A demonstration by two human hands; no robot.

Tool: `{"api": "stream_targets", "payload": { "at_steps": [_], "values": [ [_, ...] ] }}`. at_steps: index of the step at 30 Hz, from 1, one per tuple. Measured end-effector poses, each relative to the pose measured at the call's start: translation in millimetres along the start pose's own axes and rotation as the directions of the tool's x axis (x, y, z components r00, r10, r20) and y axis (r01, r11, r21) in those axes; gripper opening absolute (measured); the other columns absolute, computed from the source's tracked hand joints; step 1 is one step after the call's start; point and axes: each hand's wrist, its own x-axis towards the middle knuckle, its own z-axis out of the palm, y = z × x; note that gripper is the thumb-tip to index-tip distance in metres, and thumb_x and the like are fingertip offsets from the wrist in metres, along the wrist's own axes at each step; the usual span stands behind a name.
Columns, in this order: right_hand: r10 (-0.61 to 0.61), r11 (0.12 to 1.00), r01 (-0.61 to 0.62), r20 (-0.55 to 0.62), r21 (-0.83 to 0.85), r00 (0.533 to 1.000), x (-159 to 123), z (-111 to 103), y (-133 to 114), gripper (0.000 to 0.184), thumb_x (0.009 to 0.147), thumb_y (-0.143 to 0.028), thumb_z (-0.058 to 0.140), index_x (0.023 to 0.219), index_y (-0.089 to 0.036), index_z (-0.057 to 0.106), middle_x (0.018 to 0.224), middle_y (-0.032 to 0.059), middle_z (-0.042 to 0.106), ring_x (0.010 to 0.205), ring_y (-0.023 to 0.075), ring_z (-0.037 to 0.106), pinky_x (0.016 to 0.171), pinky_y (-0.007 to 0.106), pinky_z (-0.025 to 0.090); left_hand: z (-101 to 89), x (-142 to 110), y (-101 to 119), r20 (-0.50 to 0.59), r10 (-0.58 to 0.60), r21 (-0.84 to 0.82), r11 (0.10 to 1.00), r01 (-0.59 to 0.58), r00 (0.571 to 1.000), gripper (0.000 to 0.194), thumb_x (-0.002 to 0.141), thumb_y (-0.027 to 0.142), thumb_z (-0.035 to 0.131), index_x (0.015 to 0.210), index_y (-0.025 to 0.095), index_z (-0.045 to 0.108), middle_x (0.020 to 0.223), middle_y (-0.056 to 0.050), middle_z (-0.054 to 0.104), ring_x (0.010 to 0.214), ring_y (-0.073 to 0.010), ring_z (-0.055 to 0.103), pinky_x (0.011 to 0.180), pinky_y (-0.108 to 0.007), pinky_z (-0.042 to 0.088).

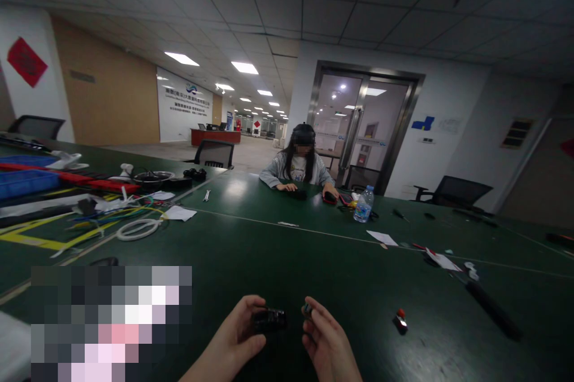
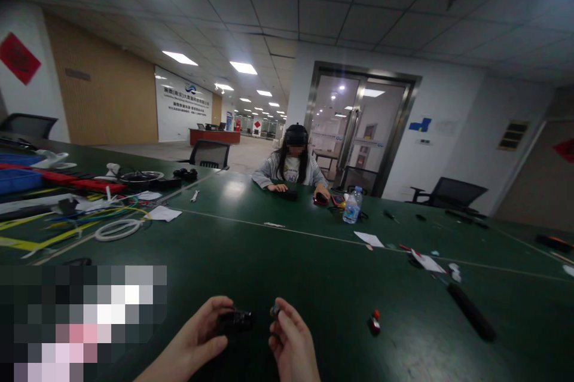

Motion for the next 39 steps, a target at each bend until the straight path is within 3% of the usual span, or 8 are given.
{"api": "stream_targets", "payload": {
  "at_steps": [9,18,23,26,29,32,34,39],
  "values": [
    [-0.005,0.999,0.004,-0.032,-0.032,0.999,1,3,0,0.047,0.037,-0.037,0.086,0.077,-0.020,0.069,0.068,-0.0011,0.066,0.054,0.0105,0.056,0.049,0.021,0.042,3.5,1,4,0.023,-0.056,-0.006,0.998,0.057,0.998,0.046,0.063,0.041,0.073,0.099,0.025,0.049,0.099,-0.006,0.065,0.095,-0.0279,0.058,0.078,-0.039,0.038],
    [-0.053,0.996,0.052,-0.017,-0.071,0.998,1,3,2,0.049,0.036,-0.037,0.086,0.079,-0.020,0.070,0.071,-0.0011,0.064,0.055,0.0100,0.055,0.049,0.020,0.042,0.6,2,-4,0.026,-0.035,-0.031,0.999,0.036,0.999,0.046,0.064,0.037,0.073,0.102,0.025,0.049,0.105,-0.007,0.066,0.097,-0.0284,0.058,0.083,-0.041,0.037],
    [-0.087,0.982,0.091,0.029,-0.166,0.996,2,0,3,0.047,0.044,-0.043,0.083,0.083,-0.021,0.069,0.075,0.0004,0.064,0.061,0.0127,0.056,0.053,0.022,0.043,3.7,1,5,0.018,-0.038,-0.046,0.998,0.039,0.999,0.043,0.067,0.032,0.071,0.103,0.026,0.048,0.102,-0.005,0.066,0.099,-0.0272,0.058,0.083,-0.041,0.037],
    [-0.172,0.894,0.225,0.168,-0.387,0.971,-1,1,5,0.042,0.056,-0.046,0.076,0.088,-0.021,0.068,0.080,0.0027,0.065,0.071,0.0178,0.058,0.061,0.027,0.045,5.4,-1,9,0.016,-0.059,-0.018,0.998,0.059,0.998,0.041,0.068,0.027,0.071,0.103,0.026,0.049,0.102,-0.004,0.066,0.097,-0.0261,0.058,0.082,-0.040,0.038],
    [-0.251,0.711,0.411,0.340,-0.570,0.906,-9,5,9,0.030,0.065,-0.043,0.068,0.087,-0.022,0.069,0.088,0.0044,0.064,0.079,0.0218,0.058,0.071,0.031,0.044,5.4,-2,7,0.007,-0.063,-0.009,0.998,0.063,0.998,0.042,0.067,0.027,0.071,0.103,0.026,0.049,0.100,-0.004,0.066,0.096,-0.0250,0.058,0.081,-0.038,0.038],
    [-0.361,0.563,0.551,0.417,-0.616,0.834,-15,7,15,0.021,0.069,-0.038,0.063,0.085,-0.025,0.069,0.096,0.0048,0.061,0.087,0.0234,0.057,0.077,0.032,0.042,4.8,-2,4,0.020,-0.051,-0.020,0.998,0.051,0.998,0.042,0.067,0.028,0.072,0.102,0.026,0.050,0.098,-0.003,0.067,0.095,-0.0242,0.058,0.081,-0.037,0.038],
    [-0.396,0.510,0.596,0.447,-0.620,0.802,-17,7,18,0.018,0.070,-0.033,0.062,0.085,-0.027,0.069,0.098,0.0051,0.060,0.094,0.0242,0.056,0.083,0.032,0.041,4.8,-1,3,0.032,-0.056,-0.024,0.998,0.057,0.998,0.042,0.066,0.027,0.073,0.101,0.026,0.050,0.097,-0.002,0.067,0.094,-0.0238,0.058,0.081,-0.037,0.038],
    [-0.344,0.427,0.632,0.530,-0.646,0.775,-14,1,14,0.018,0.073,-0.027,0.060,0.090,-0.028,0.068,0.104,0.0059,0.059,0.101,0.0254,0.054,0.089,0.035,0.040,5.9,-1,6,0.045,-0.061,-0.050,0.997,0.063,0.997,0.040,0.066,0.024,0.072,0.100,0.026,0.051,0.097,-0.002,0.067,0.096,-0.0246,0.058,0.082,-0.038,0.038]
  ]
}}
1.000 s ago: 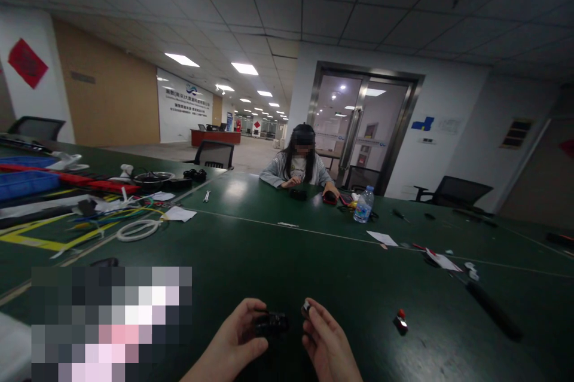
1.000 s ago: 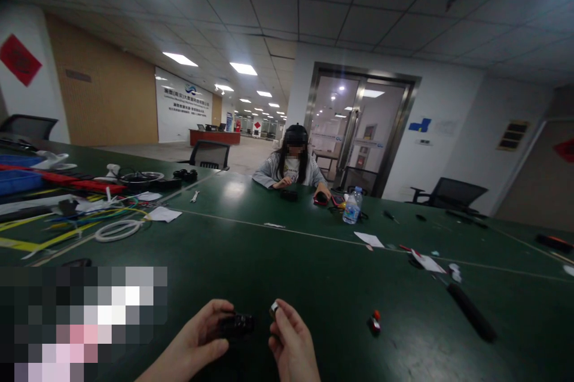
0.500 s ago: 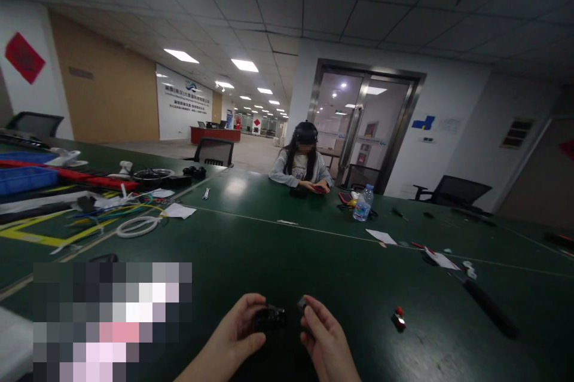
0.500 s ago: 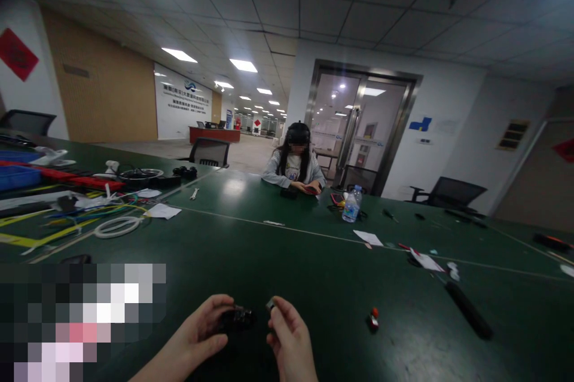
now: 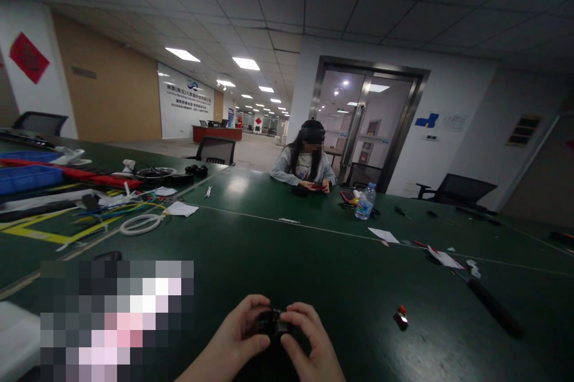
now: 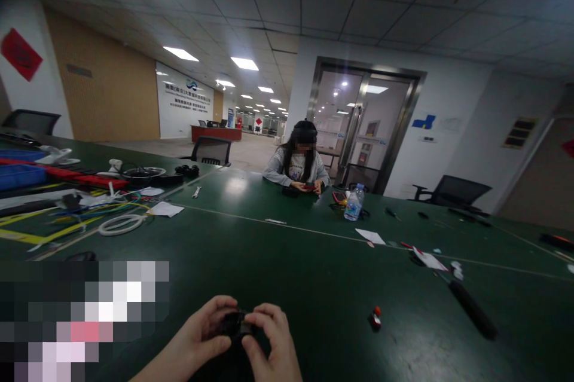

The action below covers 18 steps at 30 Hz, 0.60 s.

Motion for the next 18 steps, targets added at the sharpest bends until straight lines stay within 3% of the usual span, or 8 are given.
{"api": "stream_targets", "payload": {
  "at_steps": [5,12,18],
  "values": [
    [-0.020,0.993,0.037,0.147,-0.109,0.989,2,-9,3,0.024,0.076,-0.022,0.058,0.098,-0.028,0.064,0.111,0.0067,0.056,0.107,0.0247,0.051,0.092,0.036,0.041,3.6,1,2,-0.016,-0.001,-0.009,1.000,0.001,1.000,0.040,0.064,0.024,0.073,0.098,0.024,0.051,0.091,-0.001,0.066,0.089,-0.0217,0.059,0.077,-0.034,0.038],
    [-0.136,0.964,0.173,0.185,-0.204,0.973,5,-9,11,0.023,0.078,-0.023,0.057,0.100,-0.028,0.063,0.110,0.0080,0.057,0.106,0.0246,0.053,0.090,0.037,0.044,7.6,0,3,-0.018,0.001,-0.030,1.000,-0.001,1.000,0.038,0.065,0.021,0.072,0.097,0.022,0.051,0.090,-0.001,0.066,0.084,-0.0182,0.058,0.072,-0.031,0.037],
    [-0.101,0.966,0.141,0.188,-0.216,0.977,5,-10,8,0.025,0.076,-0.023,0.059,0.100,-0.028,0.063,0.114,0.0083,0.057,0.108,0.0259,0.053,0.091,0.038,0.044,4.8,1,-3,0.025,0.029,-0.093,0.995,-0.027,0.999,0.039,0.066,0.020,0.073,0.098,0.022,0.050,0.092,-0.001,0.066,0.083,-0.0179,0.059,0.070,-0.030,0.037]
  ]
}}
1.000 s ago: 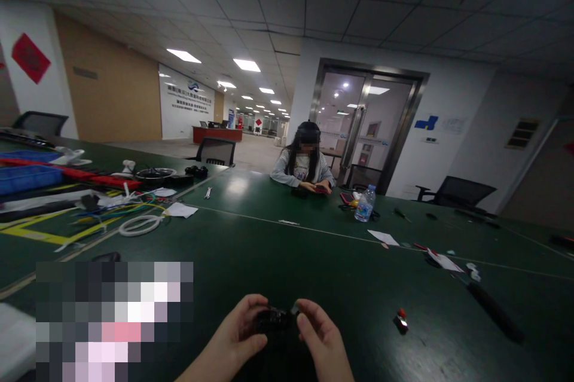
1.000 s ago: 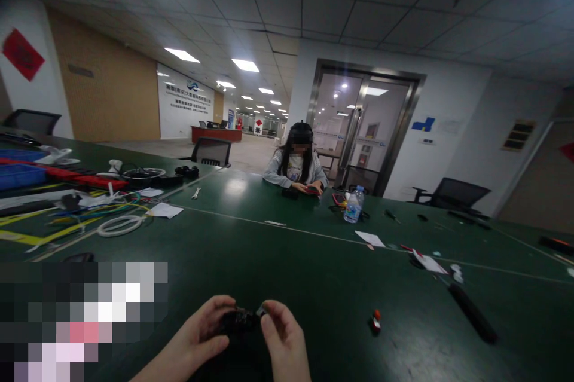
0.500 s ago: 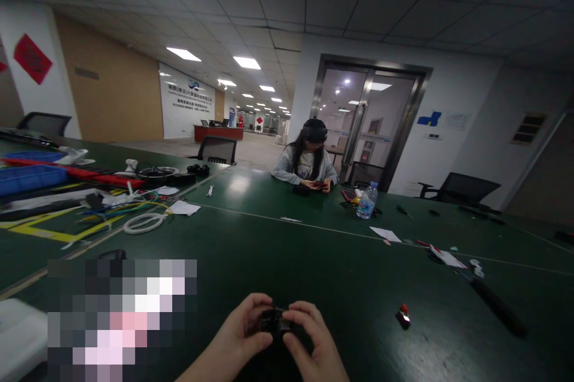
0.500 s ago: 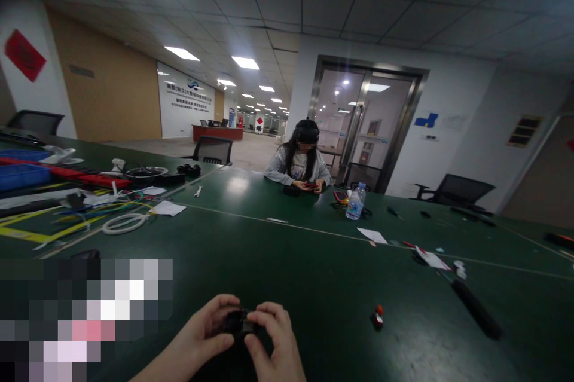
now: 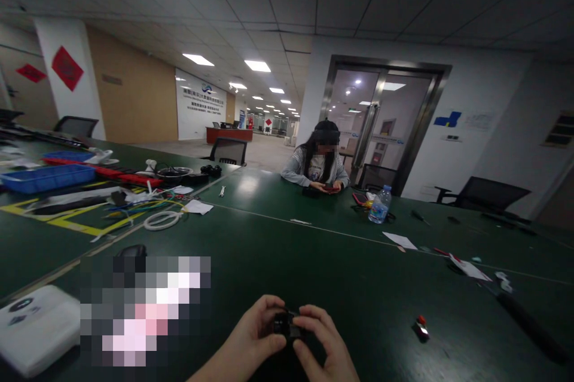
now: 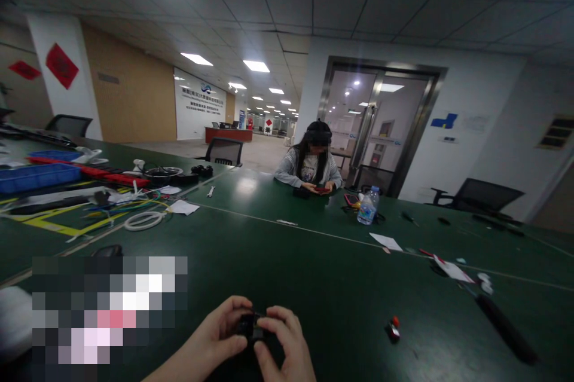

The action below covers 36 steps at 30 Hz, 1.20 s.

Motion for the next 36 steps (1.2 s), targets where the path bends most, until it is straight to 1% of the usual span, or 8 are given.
{"api": "stream_targets", "payload": {
  "at_steps": [6,11,14,18,23,26,31,36],
  "values": [
    [0.027,0.998,-0.026,-0.002,0.064,1.000,0,3,2,0.027,0.074,-0.022,0.061,0.100,-0.028,0.063,0.112,0.0080,0.058,0.106,0.0255,0.055,0.090,0.038,0.044,-0.3,2,0,0.016,0.003,-0.043,0.999,-0.002,1.000,0.042,0.065,0.030,0.075,0.097,0.023,0.049,0.089,-0.001,0.065,0.085,-0.0196,0.060,0.073,-0.033,0.036],
    [0.045,0.993,-0.046,0.016,0.106,0.999,0,3,3,0.026,0.073,-0.018,0.060,0.097,-0.027,0.064,0.111,0.0074,0.058,0.106,0.0243,0.054,0.091,0.037,0.043,-1.7,1,1,0.021,0.013,0.023,1.000,-0.014,1.000,0.039,0.066,0.032,0.074,0.097,0.022,0.052,0.096,-0.004,0.063,0.091,-0.0216,0.058,0.076,-0.035,0.038],
    [0.097,0.989,-0.099,0.026,0.110,0.995,-1,2,-3,0.031,0.071,-0.013,0.061,0.098,-0.027,0.064,0.113,0.0068,0.057,0.107,0.0243,0.053,0.093,0.038,0.041,-4.1,1,-1,0.005,0.022,0.071,0.997,-0.022,1.000,0.039,0.067,0.035,0.073,0.098,0.023,0.052,0.095,-0.004,0.063,0.091,-0.0226,0.057,0.077,-0.036,0.038],
    [0.075,0.987,-0.073,-0.005,0.140,0.997,-2,3,-12,0.043,0.068,-0.007,0.060,0.107,-0.027,0.059,0.115,0.0063,0.055,0.108,0.0232,0.052,0.093,0.037,0.040,-7.1,0,-3,-0.017,0.008,0.092,0.996,-0.007,1.000,0.042,0.068,0.040,0.071,0.102,0.026,0.050,0.096,-0.003,0.063,0.095,-0.0234,0.056,0.081,-0.037,0.038],
    [0.088,0.991,-0.090,0.032,0.094,0.996,-2,1,-15,0.029,0.072,-0.010,0.059,0.094,-0.028,0.066,0.113,0.0050,0.054,0.108,0.0223,0.052,0.092,0.036,0.040,-8.3,-1,-3,-0.021,-0.006,0.095,0.995,0.008,1.000,0.041,0.066,0.041,0.072,0.098,0.027,0.051,0.091,0.000,0.063,0.087,-0.0205,0.056,0.074,-0.034,0.040],
    [0.079,0.993,-0.082,0.040,0.086,0.996,-2,1,-14,0.026,0.074,-0.012,0.059,0.093,-0.029,0.067,0.112,0.0050,0.054,0.106,0.0221,0.053,0.091,0.035,0.041,-9.6,0,-2,-0.023,-0.034,0.104,0.994,0.036,0.999,0.042,0.065,0.041,0.073,0.098,0.026,0.051,0.092,-0.001,0.063,0.087,-0.0201,0.056,0.074,-0.033,0.039],
    [0.069,0.991,-0.067,-0.011,0.114,0.998,-4,4,-13,0.029,0.076,-0.016,0.058,0.102,-0.029,0.062,0.114,0.0057,0.054,0.107,0.0223,0.052,0.091,0.036,0.041,-10.6,1,1,-0.036,-0.063,0.103,0.992,0.067,0.997,0.044,0.065,0.044,0.071,0.098,0.024,0.051,0.091,-0.002,0.062,0.088,-0.0214,0.057,0.075,-0.035,0.039],
    [0.078,0.989,-0.075,-0.024,0.124,0.997,-4,2,-18,0.019,0.079,-0.019,0.054,0.091,-0.029,0.066,0.110,0.0046,0.056,0.103,0.0218,0.055,0.088,0.037,0.044,-6.6,-1,5,-0.037,-0.069,0.156,0.985,0.074,0.997,0.043,0.066,0.045,0.070,0.097,0.022,0.051,0.090,-0.002,0.062,0.088,-0.0219,0.056,0.075,-0.036,0.038]
  ]
}}
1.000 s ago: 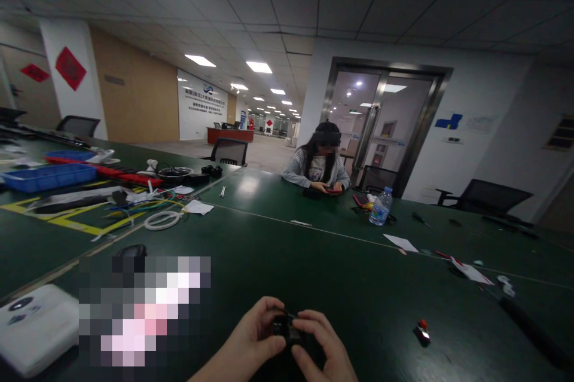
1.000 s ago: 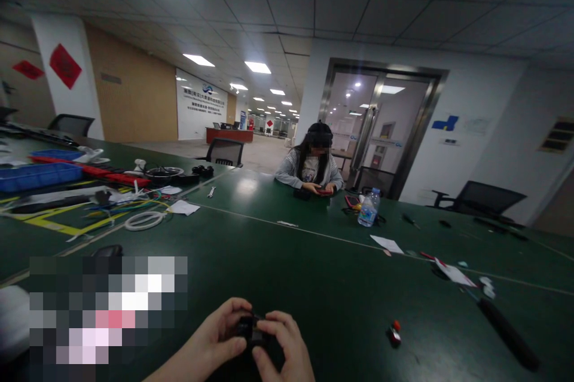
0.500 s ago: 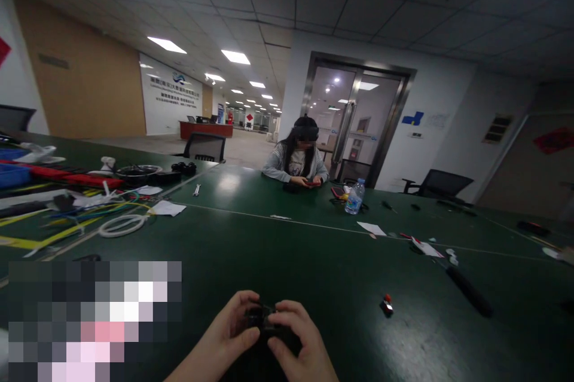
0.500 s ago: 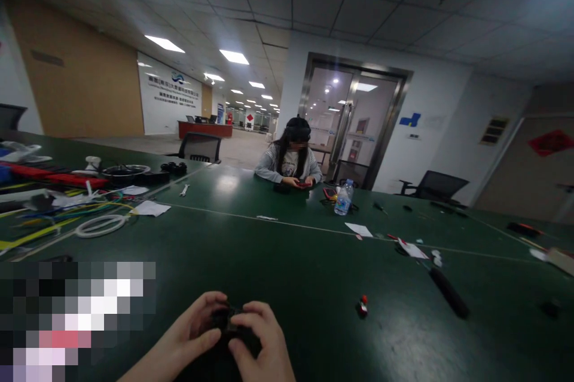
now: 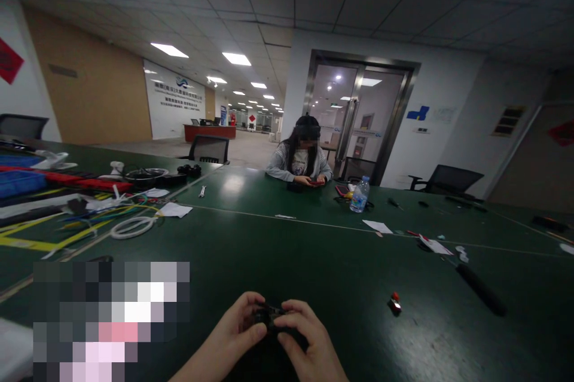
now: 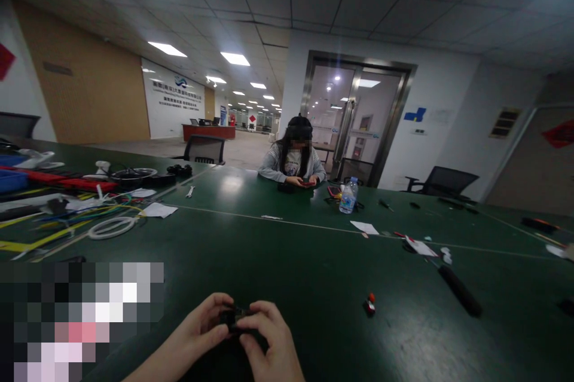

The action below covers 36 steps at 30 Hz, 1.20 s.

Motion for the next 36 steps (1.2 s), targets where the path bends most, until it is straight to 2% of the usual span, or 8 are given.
{"api": "stream_targets", "payload": {
  "at_steps": [6,12,17,22,24,28,33,36],
  "values": [
    [-0.029,0.999,0.031,0.060,-0.026,0.998,2,-3,2,0.021,0.081,-0.024,0.052,0.097,-0.029,0.064,0.110,0.0060,0.057,0.104,0.0225,0.055,0.087,0.035,0.045,2.0,0,-2,-0.026,0.007,-0.002,1.000,-0.007,1.000,0.039,0.067,0.042,0.070,0.095,0.022,0.051,0.085,0.000,0.060,0.082,-0.0187,0.055,0.074,-0.034,0.039],
    [-0.029,1.000,0.029,-0.025,0.001,0.999,0,3,9,0.022,0.083,-0.037,0.049,0.095,-0.028,0.065,0.109,0.0076,0.058,0.098,0.0222,0.058,0.077,0.031,0.049,1.2,0,-8,-0.004,0.035,-0.001,0.999,-0.035,0.999,0.040,0.071,0.032,0.069,0.104,0.022,0.049,0.094,-0.002,0.060,0.089,-0.0199,0.056,0.077,-0.035,0.041],
    [-0.013,1.000,0.013,-0.059,0.000,0.998,0,6,11,0.024,0.083,-0.042,0.049,0.095,-0.028,0.065,0.113,0.0077,0.055,0.099,0.0224,0.057,0.079,0.031,0.048,4.0,-1,-1,-0.002,0.015,0.015,1.000,-0.015,1.000,0.039,0.070,0.024,0.069,0.104,0.021,0.049,0.098,-0.004,0.061,0.094,-0.0222,0.056,0.081,-0.038,0.040],
    [-0.018,1.000,0.017,-0.067,-0.014,0.998,0,6,14,0.023,0.083,-0.038,0.048,0.093,-0.027,0.065,0.114,0.0083,0.056,0.098,0.0221,0.057,0.077,0.030,0.049,5.0,-1,2,-0.002,0.019,0.020,1.000,-0.019,1.000,0.033,0.071,0.022,0.068,0.100,0.021,0.050,0.093,-0.002,0.062,0.090,-0.0207,0.056,0.078,-0.036,0.040],
    [-0.026,1.000,0.026,-0.061,0.002,0.998,0,5,17,0.023,0.082,-0.033,0.050,0.100,-0.027,0.063,0.116,0.0081,0.055,0.100,0.0222,0.057,0.076,0.029,0.049,5.6,-2,3,0.003,0.028,0.016,0.999,-0.028,1.000,0.034,0.071,0.024,0.068,0.100,0.022,0.051,0.094,-0.002,0.062,0.091,-0.0210,0.056,0.078,-0.036,0.040],
    [0.036,0.998,-0.030,-0.100,0.058,0.994,-2,4,21,0.045,0.076,-0.020,0.056,0.120,-0.025,0.048,0.119,0.0086,0.053,0.095,0.0212,0.058,0.074,0.030,0.050,5.4,-2,3,0.004,0.029,0.014,0.999,-0.029,1.000,0.035,0.071,0.032,0.068,0.100,0.022,0.051,0.096,-0.004,0.062,0.094,-0.0232,0.056,0.080,-0.038,0.039],
    [0.035,0.995,-0.022,-0.149,0.092,0.988,-3,8,20,0.045,0.071,-0.016,0.058,0.114,-0.025,0.052,0.119,0.0077,0.053,0.096,0.0225,0.057,0.072,0.030,0.048,2.1,-1,-1,0.013,0.055,0.007,0.998,-0.055,0.998,0.038,0.071,0.038,0.068,0.101,0.023,0.052,0.097,-0.004,0.063,0.095,-0.0246,0.056,0.081,-0.040,0.038],
    [0.044,0.996,-0.037,-0.089,0.084,0.995,-2,6,18,0.040,0.072,-0.018,0.058,0.111,-0.025,0.055,0.116,0.0067,0.056,0.094,0.0224,0.057,0.073,0.030,0.048,1.7,-1,-3,0.007,0.061,-0.002,0.998,-0.061,0.998,0.042,0.069,0.043,0.068,0.103,0.025,0.051,0.098,-0.004,0.063,0.096,-0.0255,0.055,0.081,-0.040,0.039]
  ]
}}
